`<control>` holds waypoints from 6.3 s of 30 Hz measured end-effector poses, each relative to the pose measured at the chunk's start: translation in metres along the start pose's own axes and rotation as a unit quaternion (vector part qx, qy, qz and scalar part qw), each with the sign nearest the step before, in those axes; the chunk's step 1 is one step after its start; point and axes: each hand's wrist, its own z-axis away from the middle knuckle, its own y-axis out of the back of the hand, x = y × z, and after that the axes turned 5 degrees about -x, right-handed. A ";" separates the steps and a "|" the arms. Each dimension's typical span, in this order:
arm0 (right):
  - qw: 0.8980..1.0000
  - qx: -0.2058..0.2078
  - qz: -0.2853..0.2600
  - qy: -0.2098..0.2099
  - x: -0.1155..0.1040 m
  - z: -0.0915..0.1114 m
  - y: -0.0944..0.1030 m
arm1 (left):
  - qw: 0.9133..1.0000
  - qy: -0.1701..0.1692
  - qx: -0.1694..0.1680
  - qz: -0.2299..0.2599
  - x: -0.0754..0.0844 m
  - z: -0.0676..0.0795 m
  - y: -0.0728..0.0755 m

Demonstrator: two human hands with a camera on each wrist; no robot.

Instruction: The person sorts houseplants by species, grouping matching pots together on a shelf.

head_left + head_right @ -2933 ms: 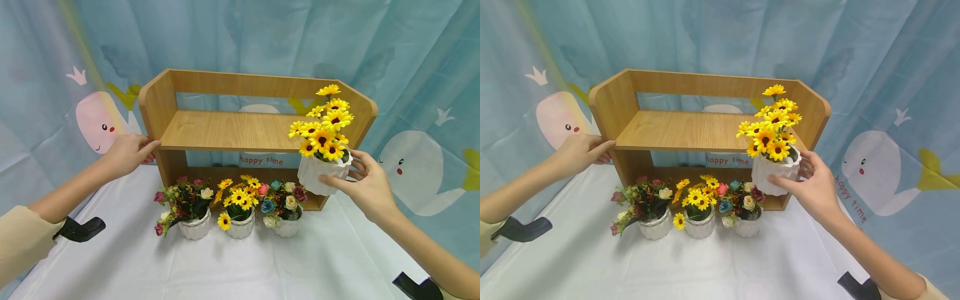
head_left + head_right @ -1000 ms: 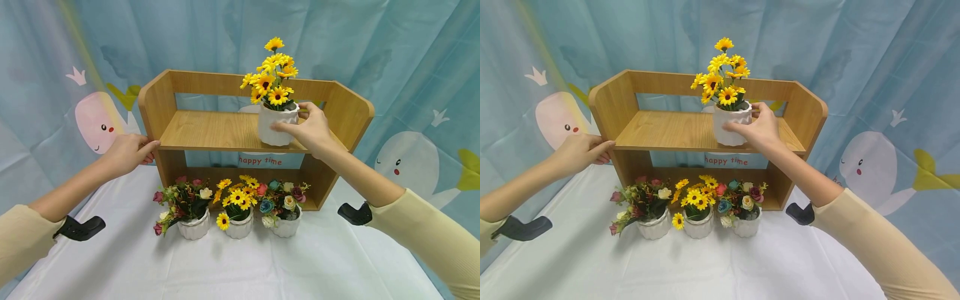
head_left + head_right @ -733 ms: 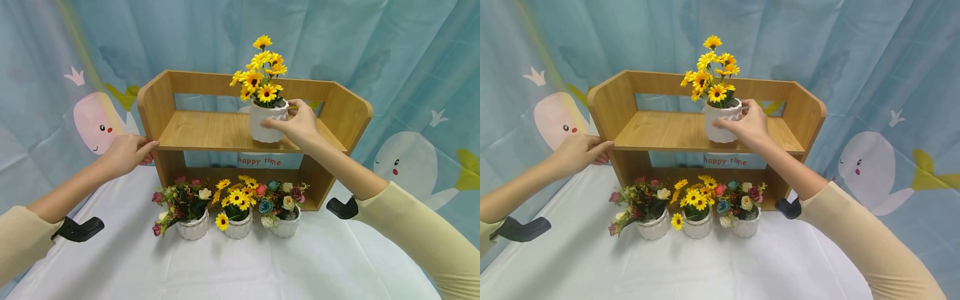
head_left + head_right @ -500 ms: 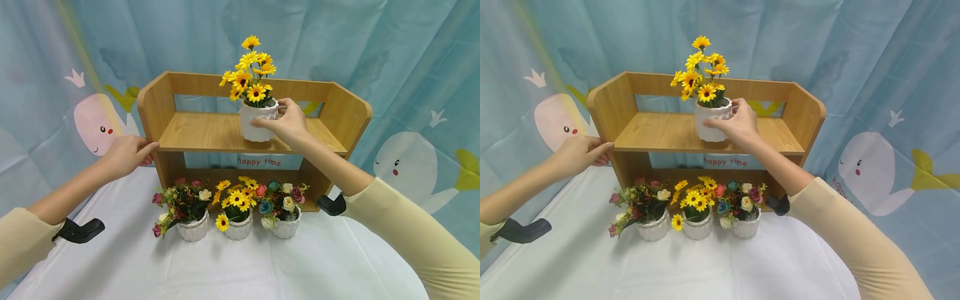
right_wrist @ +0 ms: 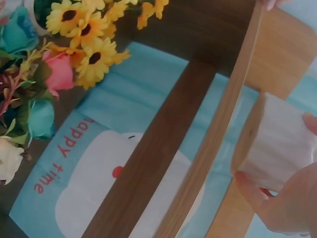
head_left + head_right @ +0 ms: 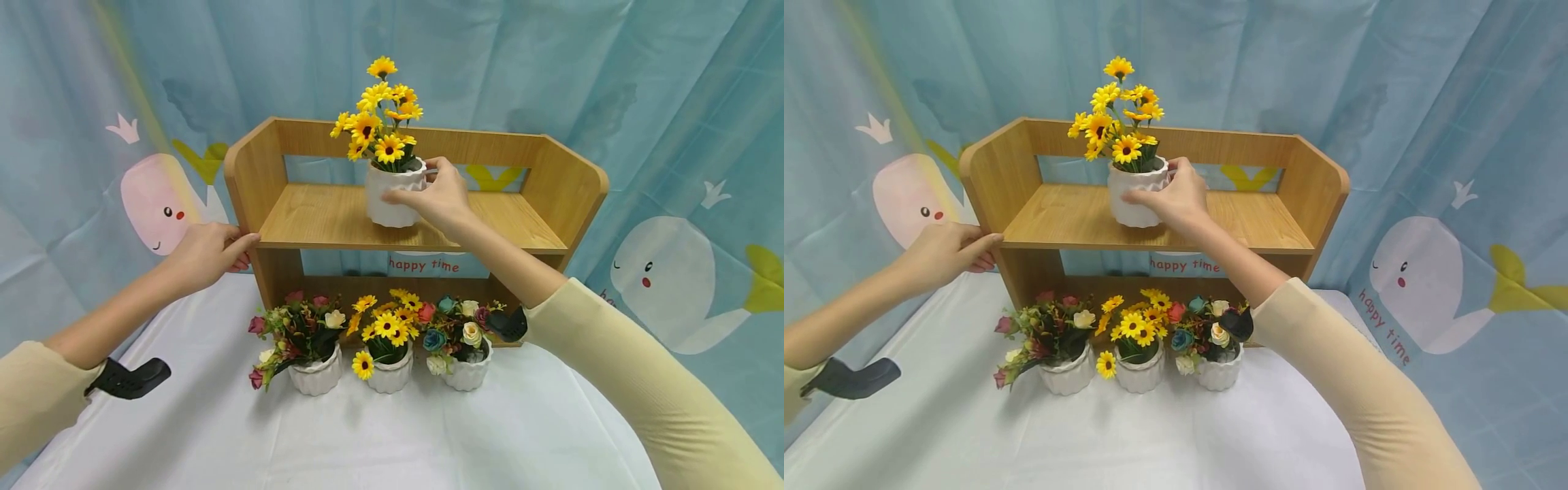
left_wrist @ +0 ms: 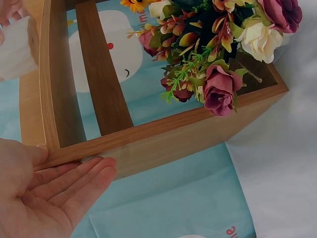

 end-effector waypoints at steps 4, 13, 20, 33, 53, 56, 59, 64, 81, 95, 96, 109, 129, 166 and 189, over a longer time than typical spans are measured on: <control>1.000 -0.002 0.011 0.005 -0.005 -0.004 -0.006 | 1.000 -0.002 -0.003 0.002 0.000 -0.001 0.000; 0.999 -0.019 0.020 0.016 -0.017 -0.010 -0.021 | 1.000 -0.004 -0.002 0.002 -0.001 -0.001 0.001; 0.999 -0.027 0.032 0.020 -0.020 -0.015 -0.035 | 1.000 -0.008 -0.002 0.006 -0.001 0.001 0.002; 0.997 -0.052 0.030 0.040 -0.020 -0.018 -0.054 | 1.000 -0.006 -0.006 0.008 -0.003 0.000 0.002; 0.997 -0.075 0.024 0.018 -0.016 -0.014 -0.061 | 1.000 -0.007 -0.006 0.008 -0.004 0.001 0.002; 0.997 -0.077 0.020 0.011 -0.019 -0.011 -0.058 | 1.000 -0.006 -0.007 0.010 -0.004 0.001 0.002; 0.997 -0.080 0.017 0.003 -0.022 -0.006 -0.053 | 1.000 -0.001 -0.010 0.012 -0.004 0.001 0.002; 0.997 -0.072 0.009 -0.005 -0.023 0.003 -0.048 | 1.000 0.004 -0.015 0.014 -0.003 0.001 0.002; 0.996 -0.031 -0.024 0.083 0.003 0.046 -0.037 | 1.000 0.002 -0.013 0.017 -0.006 0.000 0.000; 0.987 -0.004 -0.023 0.156 0.032 0.080 -0.039 | 1.000 -0.001 -0.008 0.014 -0.006 0.001 0.000; 0.987 -0.003 -0.023 0.157 0.035 0.083 -0.039 | 1.000 -0.001 -0.007 0.013 -0.006 0.001 0.000; 0.987 0.029 0.005 0.158 0.065 0.117 -0.056 | 1.000 0.002 -0.009 0.021 -0.005 0.001 -0.001; 0.988 0.035 -0.005 0.149 0.113 0.162 -0.078 | 1.000 -0.003 0.000 0.026 -0.004 0.003 0.000; 0.991 0.045 0.048 0.116 0.183 0.189 -0.126 | 1.000 -0.001 0.003 0.027 -0.004 0.004 -0.001; 0.996 0.031 -0.083 0.006 0.200 0.183 -0.142 | 1.000 0.000 0.002 0.030 -0.004 0.004 -0.001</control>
